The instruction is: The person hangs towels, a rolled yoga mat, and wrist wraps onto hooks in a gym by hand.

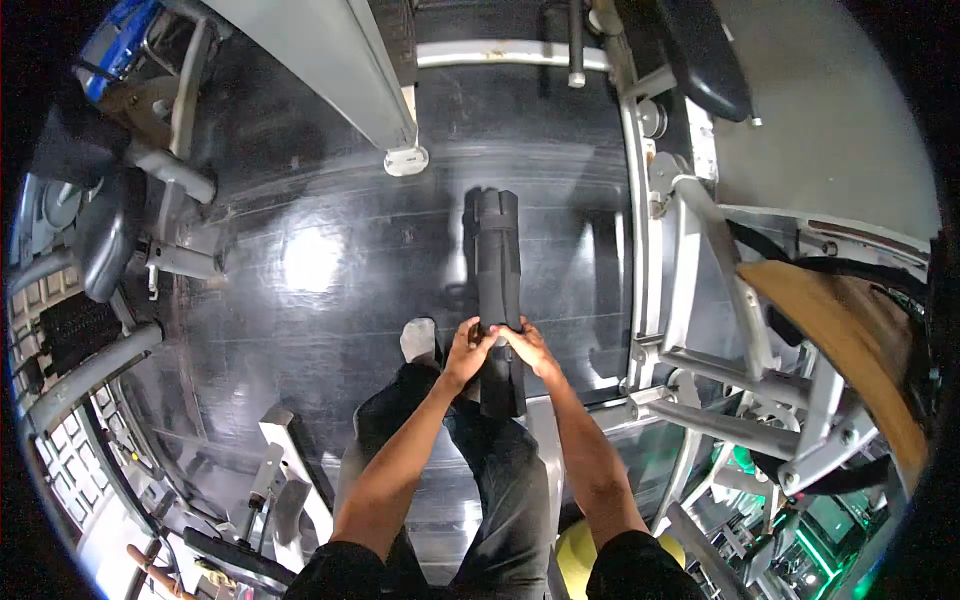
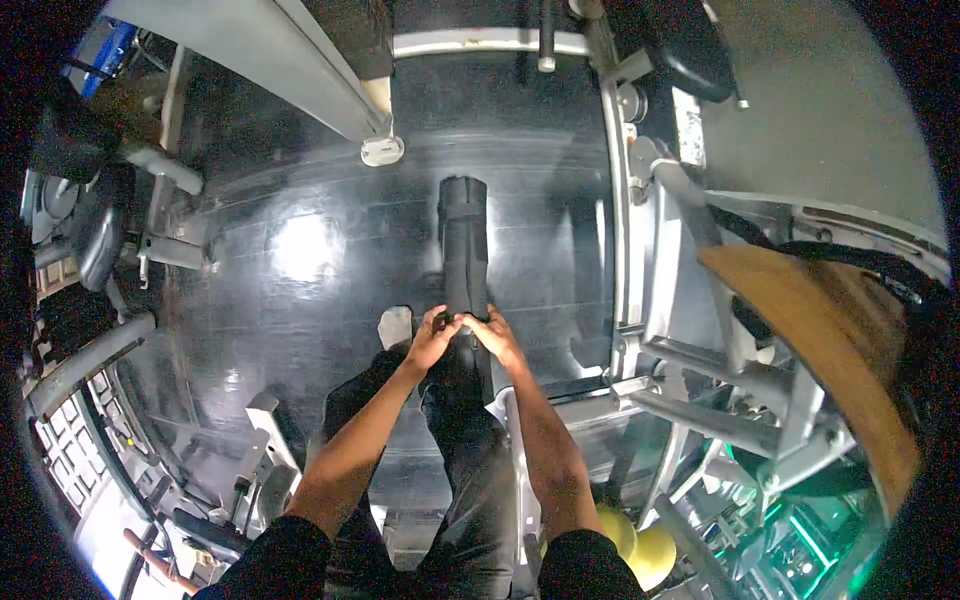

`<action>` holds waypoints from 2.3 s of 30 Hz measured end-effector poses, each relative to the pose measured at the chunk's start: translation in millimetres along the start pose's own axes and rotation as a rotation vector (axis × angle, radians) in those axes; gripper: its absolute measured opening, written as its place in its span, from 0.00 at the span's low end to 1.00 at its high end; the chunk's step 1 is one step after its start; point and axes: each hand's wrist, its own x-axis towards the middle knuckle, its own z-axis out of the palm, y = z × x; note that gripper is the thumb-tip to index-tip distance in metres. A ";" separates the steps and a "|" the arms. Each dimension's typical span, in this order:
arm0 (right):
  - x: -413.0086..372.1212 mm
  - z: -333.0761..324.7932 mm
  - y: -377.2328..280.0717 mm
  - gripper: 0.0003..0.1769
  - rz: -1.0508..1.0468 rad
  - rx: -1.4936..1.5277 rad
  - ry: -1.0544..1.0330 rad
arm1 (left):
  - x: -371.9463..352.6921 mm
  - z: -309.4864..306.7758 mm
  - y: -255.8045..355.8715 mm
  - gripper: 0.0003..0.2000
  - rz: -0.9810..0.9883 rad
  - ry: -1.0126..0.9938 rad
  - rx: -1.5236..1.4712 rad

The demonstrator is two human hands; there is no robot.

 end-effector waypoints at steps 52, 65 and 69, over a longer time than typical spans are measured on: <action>-736.1 -109.3 -303.4 0.25 -0.983 -0.302 1.302 | -473.0 62.0 573.2 0.43 0.846 -0.931 0.025; -805.5 -173.6 -239.0 0.19 -0.954 -0.341 1.510 | -529.1 161.0 577.2 0.47 0.962 -1.086 0.220; -801.0 -196.5 -218.4 0.21 -1.035 -0.187 1.502 | -539.4 185.4 573.4 0.46 0.939 -1.056 0.159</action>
